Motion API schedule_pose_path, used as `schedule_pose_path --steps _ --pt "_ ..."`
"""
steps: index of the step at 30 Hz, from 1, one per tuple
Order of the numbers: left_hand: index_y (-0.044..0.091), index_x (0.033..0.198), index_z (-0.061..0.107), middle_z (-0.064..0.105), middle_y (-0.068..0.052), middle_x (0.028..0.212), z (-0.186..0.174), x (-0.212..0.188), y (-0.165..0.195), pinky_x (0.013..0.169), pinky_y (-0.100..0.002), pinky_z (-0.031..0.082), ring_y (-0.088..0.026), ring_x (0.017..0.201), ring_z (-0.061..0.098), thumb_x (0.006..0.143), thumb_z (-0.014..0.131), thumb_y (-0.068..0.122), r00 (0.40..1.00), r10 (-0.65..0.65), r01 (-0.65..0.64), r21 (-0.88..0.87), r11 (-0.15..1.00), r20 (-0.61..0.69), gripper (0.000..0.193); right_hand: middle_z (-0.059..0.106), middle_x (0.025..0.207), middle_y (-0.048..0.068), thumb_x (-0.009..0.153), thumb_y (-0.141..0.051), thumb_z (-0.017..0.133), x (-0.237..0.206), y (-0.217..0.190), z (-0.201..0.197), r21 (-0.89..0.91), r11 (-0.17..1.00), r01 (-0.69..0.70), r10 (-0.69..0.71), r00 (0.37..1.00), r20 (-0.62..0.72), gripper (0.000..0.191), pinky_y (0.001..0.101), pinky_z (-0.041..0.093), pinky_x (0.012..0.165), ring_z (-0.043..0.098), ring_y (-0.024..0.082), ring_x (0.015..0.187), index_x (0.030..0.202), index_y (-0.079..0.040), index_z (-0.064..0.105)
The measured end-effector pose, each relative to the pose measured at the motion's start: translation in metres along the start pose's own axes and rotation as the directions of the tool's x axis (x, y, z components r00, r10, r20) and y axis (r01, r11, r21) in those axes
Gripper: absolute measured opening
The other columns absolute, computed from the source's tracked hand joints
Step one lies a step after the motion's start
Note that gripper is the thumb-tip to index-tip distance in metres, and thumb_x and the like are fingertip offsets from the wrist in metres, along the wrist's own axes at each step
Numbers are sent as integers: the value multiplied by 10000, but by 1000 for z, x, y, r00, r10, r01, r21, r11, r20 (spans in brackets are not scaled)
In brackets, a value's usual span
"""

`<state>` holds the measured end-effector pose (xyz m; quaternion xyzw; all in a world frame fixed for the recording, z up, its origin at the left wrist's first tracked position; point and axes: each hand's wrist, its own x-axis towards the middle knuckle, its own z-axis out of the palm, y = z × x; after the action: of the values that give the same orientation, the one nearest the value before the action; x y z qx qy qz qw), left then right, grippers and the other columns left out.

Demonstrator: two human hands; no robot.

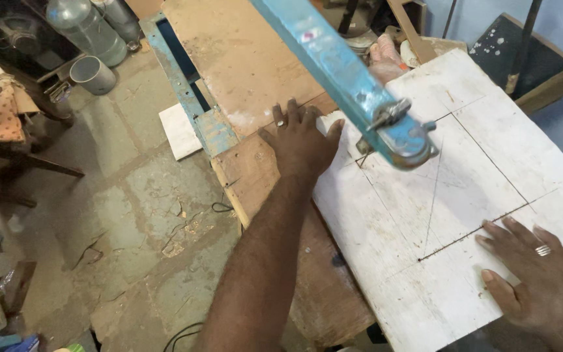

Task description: The person uses a band saw to cut a triangular shape out of a white board. They guide the board along pre-drawn lines, carefully maneuvering it through the blade to complete the cut.

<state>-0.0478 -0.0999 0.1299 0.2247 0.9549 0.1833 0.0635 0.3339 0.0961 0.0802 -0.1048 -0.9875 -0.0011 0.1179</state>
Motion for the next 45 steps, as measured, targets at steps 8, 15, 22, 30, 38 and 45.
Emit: schedule_pose_path --steps 8,15,22,30,38,45 --pt "207 1407 565 280 -123 1658 2 1 0 1157 -786 97 -384 1561 112 937 513 670 1000 -1 1 -21 1000 -15 662 688 1341 126 910 -390 598 0 5 5 -6 1000 9 -9 1000 2 451 499 356 1287 587 279 1391 1235 -95 697" --pt "201 1418 557 280 -116 1658 3 2 -2 1151 -794 90 -384 1561 110 944 502 676 1000 16 -16 -7 1000 -16 673 700 1325 145 899 -381 607 6 0 1 65 998 -7 9 999 -38 466 438 403 1243 619 276 1353 1232 -73 711" --pt "212 1440 528 259 -111 1660 7 7 -3 1145 -794 75 -367 1552 105 935 483 702 1000 14 -14 -11 1000 -17 705 719 1277 133 928 -316 580 15 -19 -9 146 989 6 17 988 -155 405 451 404 1240 635 300 1345 1209 -63 724" --pt "219 1426 559 285 -115 1662 3 6 -4 1148 -800 88 -374 1557 133 945 513 665 1000 9 -10 -35 999 -15 658 717 1280 156 927 -330 588 21 -25 -15 195 981 13 23 983 -182 414 461 413 1198 619 322 1359 1205 -55 724" --pt "205 1441 527 256 -141 1640 5 9 -6 1126 -803 58 -378 1532 123 942 487 676 999 35 -35 0 999 -20 688 706 1283 155 954 -326 572 21 -20 -11 203 977 62 -19 979 -204 396 480 429 1206 617 320 1355 1197 -51 720" --pt "202 1447 525 251 -128 1659 2 9 -5 1148 -790 67 -369 1554 118 952 468 681 1000 10 -11 19 1000 19 691 713 1271 167 954 -312 562 20 -17 -9 205 977 52 -11 981 -193 402 478 426 1218 642 340 1330 1206 -39 716"
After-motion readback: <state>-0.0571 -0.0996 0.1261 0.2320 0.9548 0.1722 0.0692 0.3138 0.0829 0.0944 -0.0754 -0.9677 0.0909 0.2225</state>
